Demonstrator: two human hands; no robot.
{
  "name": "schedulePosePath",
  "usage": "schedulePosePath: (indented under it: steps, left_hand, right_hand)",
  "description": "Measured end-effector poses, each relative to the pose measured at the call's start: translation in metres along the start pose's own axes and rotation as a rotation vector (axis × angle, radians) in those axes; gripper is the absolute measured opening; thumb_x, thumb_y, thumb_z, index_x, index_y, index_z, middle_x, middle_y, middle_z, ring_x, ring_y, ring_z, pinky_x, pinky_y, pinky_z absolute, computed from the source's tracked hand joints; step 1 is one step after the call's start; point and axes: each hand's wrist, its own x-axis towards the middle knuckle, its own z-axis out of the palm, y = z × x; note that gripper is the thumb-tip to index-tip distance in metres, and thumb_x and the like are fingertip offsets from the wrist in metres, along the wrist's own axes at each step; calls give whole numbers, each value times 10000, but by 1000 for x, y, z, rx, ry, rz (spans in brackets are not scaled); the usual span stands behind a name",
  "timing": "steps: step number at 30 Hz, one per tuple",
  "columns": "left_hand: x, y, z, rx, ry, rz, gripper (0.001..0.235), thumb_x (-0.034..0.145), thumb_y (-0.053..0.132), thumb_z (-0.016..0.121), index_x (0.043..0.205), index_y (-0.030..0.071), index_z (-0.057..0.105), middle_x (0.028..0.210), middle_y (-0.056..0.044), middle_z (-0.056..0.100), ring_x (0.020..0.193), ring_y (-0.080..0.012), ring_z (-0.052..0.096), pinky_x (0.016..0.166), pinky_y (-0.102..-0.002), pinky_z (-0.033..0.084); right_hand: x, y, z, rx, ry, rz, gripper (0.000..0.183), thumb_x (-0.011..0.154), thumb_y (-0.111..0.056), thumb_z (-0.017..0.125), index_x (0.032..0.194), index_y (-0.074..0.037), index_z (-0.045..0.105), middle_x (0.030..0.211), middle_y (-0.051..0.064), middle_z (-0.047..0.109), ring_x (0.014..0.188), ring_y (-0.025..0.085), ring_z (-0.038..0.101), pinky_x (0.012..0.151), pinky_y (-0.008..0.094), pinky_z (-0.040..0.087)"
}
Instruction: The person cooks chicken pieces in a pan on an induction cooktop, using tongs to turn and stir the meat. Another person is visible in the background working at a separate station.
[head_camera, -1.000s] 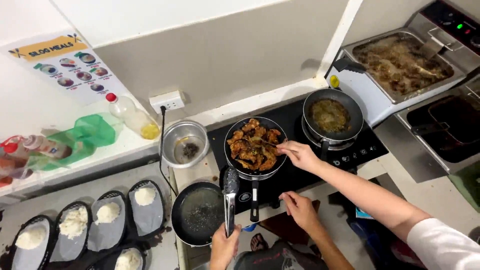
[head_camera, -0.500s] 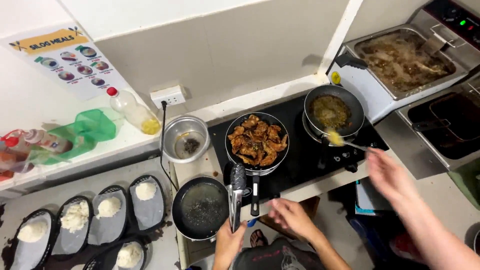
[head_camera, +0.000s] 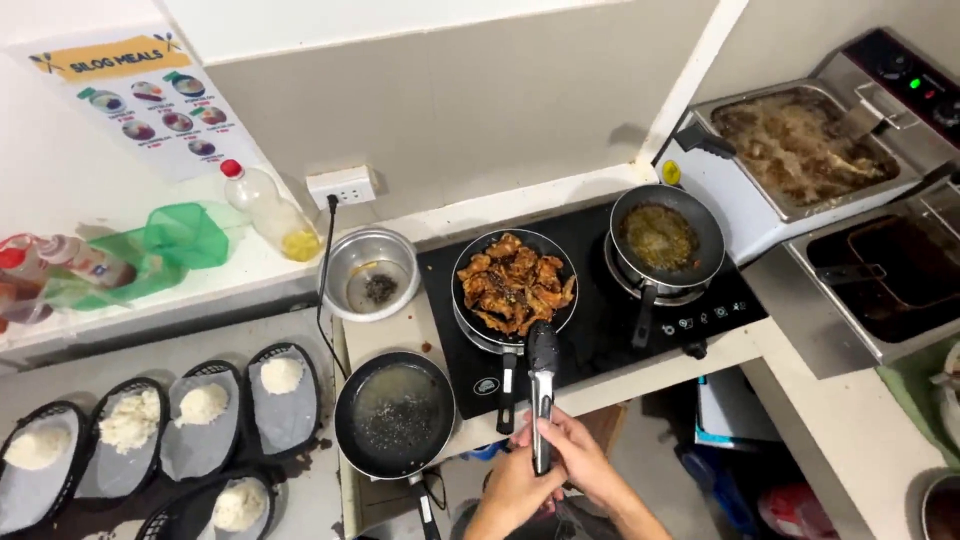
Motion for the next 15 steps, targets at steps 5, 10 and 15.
schedulePosePath:
  steps: [5,10,15]
  left_hand:
    - [5,-12,-14,158,-36,104,281,1017,481,613,973,255,775,799,110,768,677,-20,713,787,-204,581]
    - [41,-59,-29,56,371,68,346,960,537,597,798,247,694,550,26,620,538,-104,592,613,-260,464]
    - [53,-61,-58,95,516,-37,382,959,576,521,886,226,657,781,53,714,777,-151,661,778,-313,481]
  right_hand:
    - [14,4,-44,-91,118,-46,383,993,-324,533,1229,-39,627,901,109,694,775,263,735,766,399,649]
    - [20,-36,-83,-338,300,42,428,1004,-434,545,1214,-72,633,676,26,501,455,132,457,393,254,395]
    - [27,-95,-66,-971,401,170,435,985,-533,546,1091,-128,664,722,16,592,650,161,554,632,316,410]
